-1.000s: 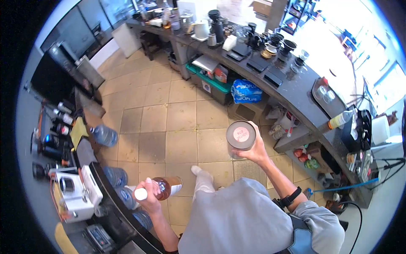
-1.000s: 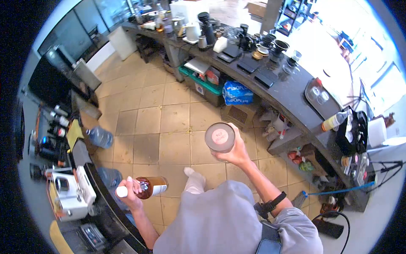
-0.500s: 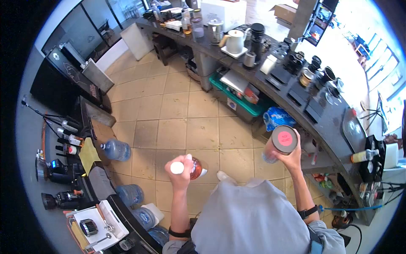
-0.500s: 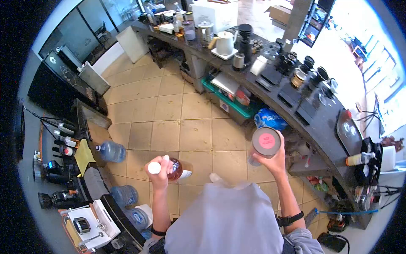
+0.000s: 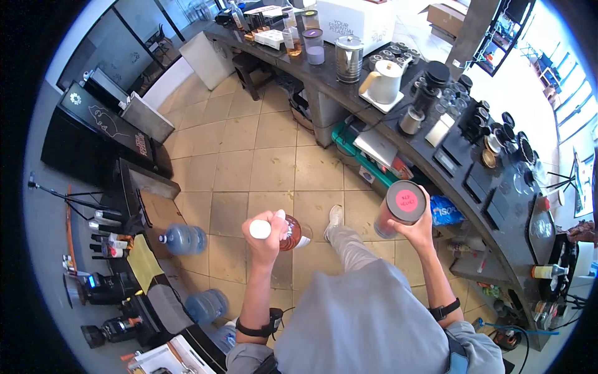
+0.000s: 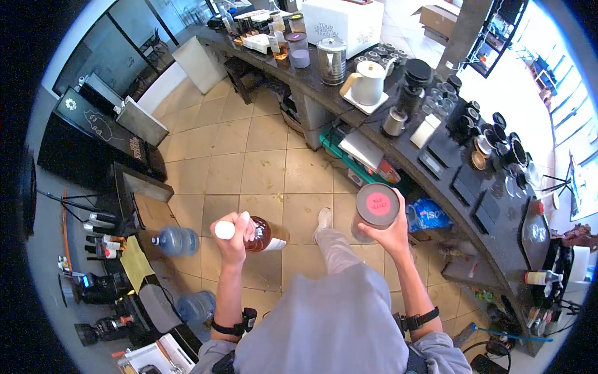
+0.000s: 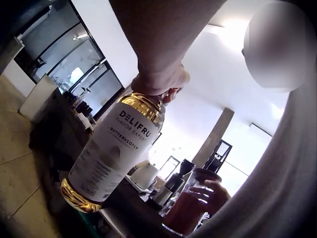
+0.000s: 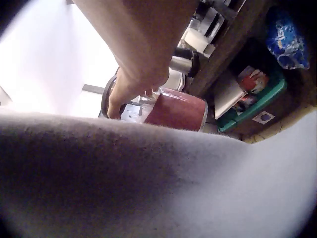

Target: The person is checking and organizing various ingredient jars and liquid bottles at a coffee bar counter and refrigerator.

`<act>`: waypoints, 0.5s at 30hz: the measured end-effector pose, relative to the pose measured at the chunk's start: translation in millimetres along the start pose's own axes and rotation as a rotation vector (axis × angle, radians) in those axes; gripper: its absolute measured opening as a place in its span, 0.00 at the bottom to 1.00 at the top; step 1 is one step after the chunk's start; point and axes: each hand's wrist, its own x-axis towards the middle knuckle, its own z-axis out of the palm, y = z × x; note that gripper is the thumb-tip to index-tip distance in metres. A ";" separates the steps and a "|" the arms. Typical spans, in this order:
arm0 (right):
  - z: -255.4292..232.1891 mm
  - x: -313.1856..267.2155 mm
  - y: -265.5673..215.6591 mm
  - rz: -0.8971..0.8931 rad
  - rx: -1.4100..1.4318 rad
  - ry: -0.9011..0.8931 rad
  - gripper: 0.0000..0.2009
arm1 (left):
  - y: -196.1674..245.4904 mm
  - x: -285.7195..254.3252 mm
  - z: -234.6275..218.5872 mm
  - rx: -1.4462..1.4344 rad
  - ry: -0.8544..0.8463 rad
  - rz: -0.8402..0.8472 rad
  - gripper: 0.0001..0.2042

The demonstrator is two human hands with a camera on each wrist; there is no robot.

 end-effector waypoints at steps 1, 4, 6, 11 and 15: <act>12.9 21.3 4.2 -0.015 0.024 -0.016 0.51 | -4.7 19.5 -2.9 -0.013 -0.006 0.003 0.20; 59.3 93.8 14.0 -0.016 0.050 -0.051 0.50 | -10.1 87.2 -9.0 -0.051 -0.026 -0.001 0.20; 89.9 147.9 13.4 -0.002 0.077 -0.094 0.50 | -13.4 135.4 -14.4 -0.053 -0.029 0.014 0.19; 157.9 257.1 11.3 -0.083 0.070 -0.196 0.52 | -11.1 234.8 -32.9 0.037 -0.004 0.099 0.19; 195.6 324.3 -7.8 -0.087 0.017 -0.166 0.51 | -24.5 316.8 -36.8 0.083 0.011 0.156 0.19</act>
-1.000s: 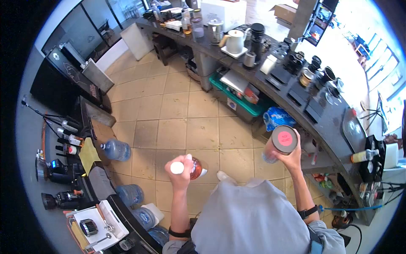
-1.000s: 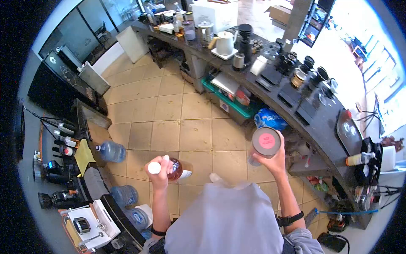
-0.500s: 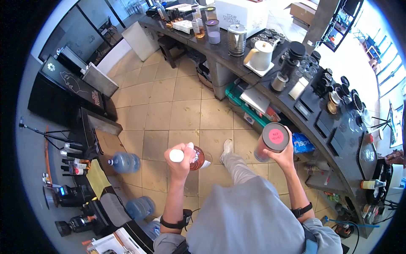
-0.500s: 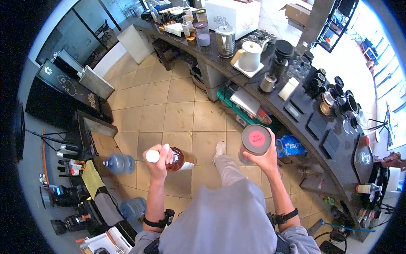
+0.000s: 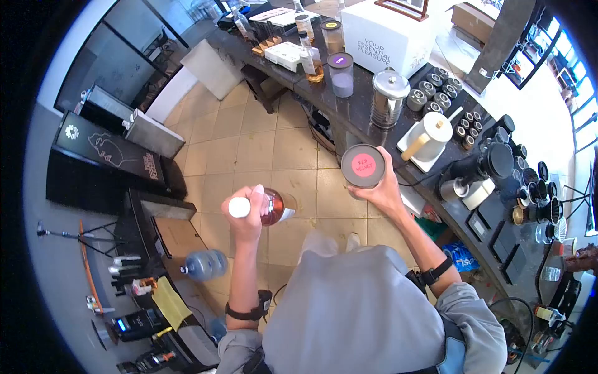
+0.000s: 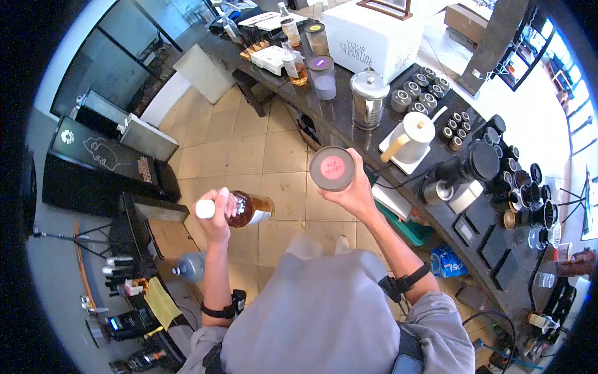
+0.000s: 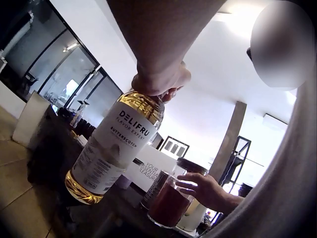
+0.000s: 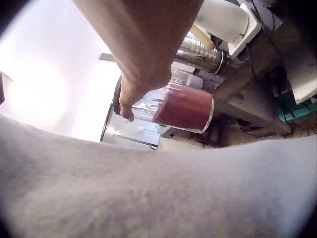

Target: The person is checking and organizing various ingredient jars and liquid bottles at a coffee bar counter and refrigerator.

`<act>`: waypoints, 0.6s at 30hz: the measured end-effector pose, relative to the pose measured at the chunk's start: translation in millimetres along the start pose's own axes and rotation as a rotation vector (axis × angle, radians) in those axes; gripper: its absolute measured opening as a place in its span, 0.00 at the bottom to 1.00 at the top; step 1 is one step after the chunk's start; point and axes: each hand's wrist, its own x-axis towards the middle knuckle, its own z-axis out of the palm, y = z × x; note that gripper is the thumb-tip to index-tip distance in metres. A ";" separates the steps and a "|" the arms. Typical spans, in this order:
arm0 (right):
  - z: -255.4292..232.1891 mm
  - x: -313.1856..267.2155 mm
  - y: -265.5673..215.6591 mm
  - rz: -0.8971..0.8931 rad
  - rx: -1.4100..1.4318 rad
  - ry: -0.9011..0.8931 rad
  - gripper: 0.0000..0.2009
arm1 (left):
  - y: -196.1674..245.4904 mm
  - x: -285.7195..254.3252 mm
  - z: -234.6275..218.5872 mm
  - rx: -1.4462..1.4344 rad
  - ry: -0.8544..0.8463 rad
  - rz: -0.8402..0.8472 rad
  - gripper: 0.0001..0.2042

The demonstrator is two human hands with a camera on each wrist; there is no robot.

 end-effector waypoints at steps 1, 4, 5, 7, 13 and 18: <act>5.5 15.6 -0.9 -0.002 -0.022 0.013 0.51 | -8.5 20.9 0.6 0.000 -0.014 -0.001 0.19; 21.7 59.5 10.9 0.012 -0.034 0.071 0.52 | -38.2 83.4 8.1 -0.054 -0.021 -0.027 0.19; 26.3 72.1 15.0 0.000 -0.063 0.098 0.52 | -49.1 103.0 11.1 -0.061 -0.043 -0.030 0.19; 37.4 99.3 21.3 0.031 -0.100 0.163 0.52 | -73.4 148.1 16.8 -0.072 -0.110 -0.003 0.19; 83.7 182.4 45.1 0.131 -0.290 0.419 0.50 | -150.5 272.7 40.8 -0.217 -0.273 -0.125 0.18; 112.3 230.3 53.0 0.300 -0.318 0.612 0.49 | -195.7 351.8 66.3 -0.183 -0.437 -0.109 0.18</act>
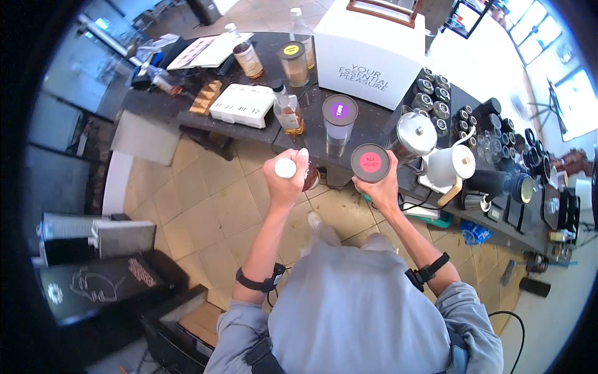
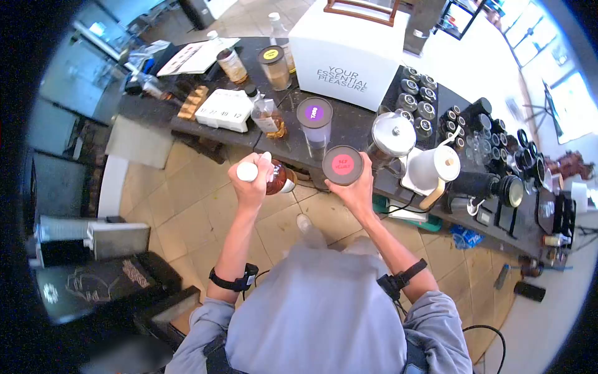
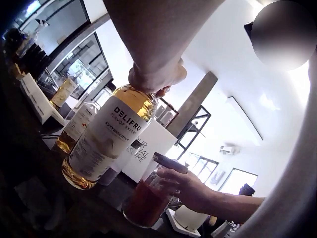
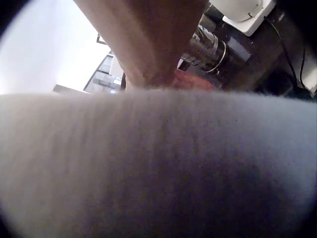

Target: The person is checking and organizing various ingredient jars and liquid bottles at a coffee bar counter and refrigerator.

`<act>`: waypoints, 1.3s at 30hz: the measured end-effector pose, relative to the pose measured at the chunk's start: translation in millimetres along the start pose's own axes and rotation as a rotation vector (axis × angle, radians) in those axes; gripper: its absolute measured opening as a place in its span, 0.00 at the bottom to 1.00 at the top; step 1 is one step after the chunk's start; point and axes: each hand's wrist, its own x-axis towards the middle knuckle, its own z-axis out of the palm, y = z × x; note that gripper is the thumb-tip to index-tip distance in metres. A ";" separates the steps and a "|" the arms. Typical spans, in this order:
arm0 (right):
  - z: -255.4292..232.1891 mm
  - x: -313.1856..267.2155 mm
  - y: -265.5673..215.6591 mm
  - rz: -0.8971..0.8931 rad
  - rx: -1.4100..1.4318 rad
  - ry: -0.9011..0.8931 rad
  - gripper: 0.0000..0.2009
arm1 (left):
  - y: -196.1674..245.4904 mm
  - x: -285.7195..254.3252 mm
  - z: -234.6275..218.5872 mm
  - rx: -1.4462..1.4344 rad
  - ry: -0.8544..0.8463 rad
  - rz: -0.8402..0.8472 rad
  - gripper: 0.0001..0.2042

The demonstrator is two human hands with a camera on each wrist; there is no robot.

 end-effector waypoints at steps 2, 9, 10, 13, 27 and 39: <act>17.6 2.3 11.2 0.057 0.023 0.083 0.49 | -17.2 24.9 -2.8 0.046 -0.045 0.028 0.18; 45.4 8.0 11.4 0.181 -0.017 0.173 0.52 | -49.1 80.4 -2.7 0.043 -0.209 0.042 0.17; 47.5 9.6 11.3 0.184 -0.013 0.183 0.52 | -52.8 85.9 -0.5 0.040 -0.218 0.040 0.17; 52.1 15.6 17.7 0.173 -0.011 0.215 0.53 | -63.5 96.0 5.4 0.083 -0.252 0.047 0.17; 57.5 23.9 13.2 0.200 -0.010 0.241 0.52 | -93.0 118.6 37.7 0.095 -0.255 0.089 0.18; 65.4 51.2 16.5 0.177 0.050 0.258 0.51 | -102.9 134.3 46.7 0.077 -0.239 0.030 0.18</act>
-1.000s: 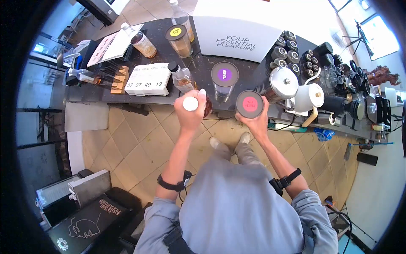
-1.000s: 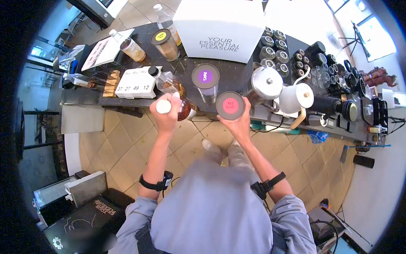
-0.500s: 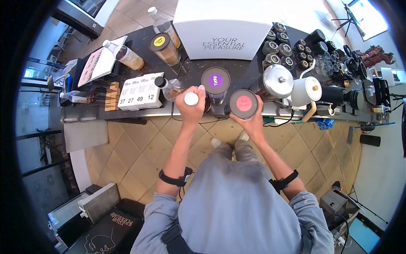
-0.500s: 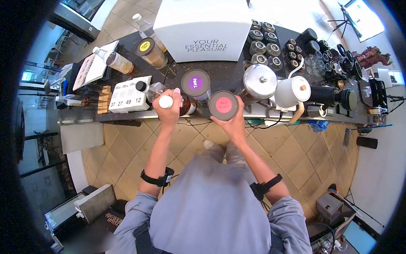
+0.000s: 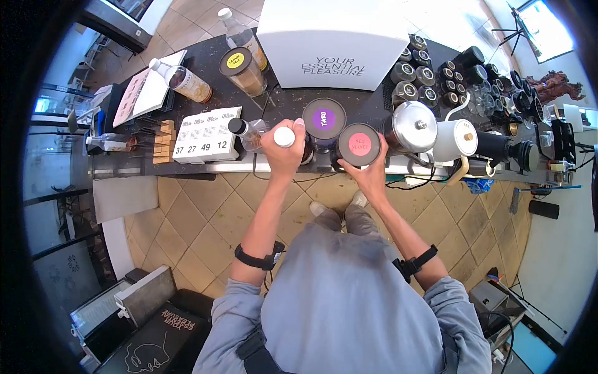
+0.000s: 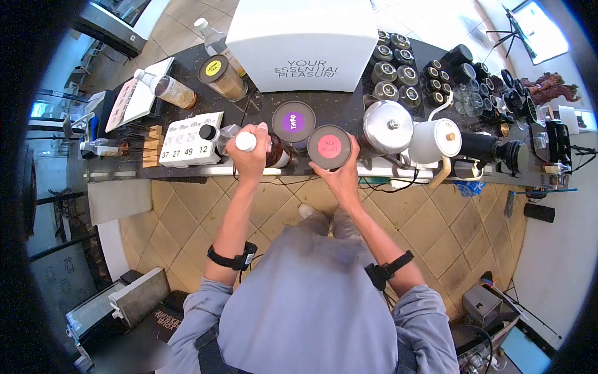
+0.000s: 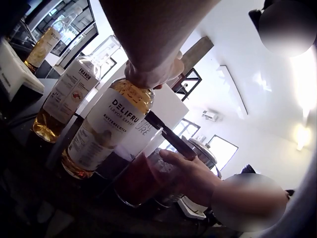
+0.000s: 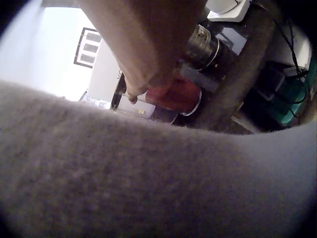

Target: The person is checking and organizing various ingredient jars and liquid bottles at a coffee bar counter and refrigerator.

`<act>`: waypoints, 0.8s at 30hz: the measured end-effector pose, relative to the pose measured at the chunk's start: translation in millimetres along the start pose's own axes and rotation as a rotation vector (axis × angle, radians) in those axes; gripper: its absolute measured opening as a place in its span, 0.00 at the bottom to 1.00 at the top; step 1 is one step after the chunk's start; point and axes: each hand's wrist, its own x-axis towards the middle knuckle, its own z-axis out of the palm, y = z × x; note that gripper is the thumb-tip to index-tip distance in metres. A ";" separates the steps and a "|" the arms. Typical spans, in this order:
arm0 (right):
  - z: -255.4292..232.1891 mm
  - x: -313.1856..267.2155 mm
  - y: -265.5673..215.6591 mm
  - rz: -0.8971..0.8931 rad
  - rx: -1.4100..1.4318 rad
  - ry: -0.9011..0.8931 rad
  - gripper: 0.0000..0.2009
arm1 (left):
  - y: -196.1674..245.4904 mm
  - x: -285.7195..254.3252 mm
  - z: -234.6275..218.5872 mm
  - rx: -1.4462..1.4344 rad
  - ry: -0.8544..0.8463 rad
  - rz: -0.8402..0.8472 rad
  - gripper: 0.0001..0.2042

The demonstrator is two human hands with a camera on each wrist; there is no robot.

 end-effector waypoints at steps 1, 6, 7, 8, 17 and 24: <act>0.9 1.9 -0.2 0.004 0.004 0.004 0.51 | -0.8 0.6 0.4 0.006 -0.001 0.002 0.17; 7.5 12.8 4.2 0.034 0.034 0.014 0.51 | -5.1 7.9 4.1 -0.040 0.010 0.027 0.17; 8.5 15.0 4.6 -0.003 0.033 0.022 0.51 | -6.0 9.4 5.1 -0.046 0.014 0.029 0.17; 9.0 17.6 4.8 -0.041 0.030 0.031 0.51 | -6.8 10.9 6.6 -0.049 0.012 0.031 0.17; 15.9 41.5 -5.0 -0.062 0.064 0.059 0.50 | -0.5 23.6 13.5 -0.097 0.040 0.018 0.17; 26.0 68.7 3.6 -0.093 0.079 0.073 0.51 | -3.8 31.7 15.9 -0.071 0.030 0.016 0.18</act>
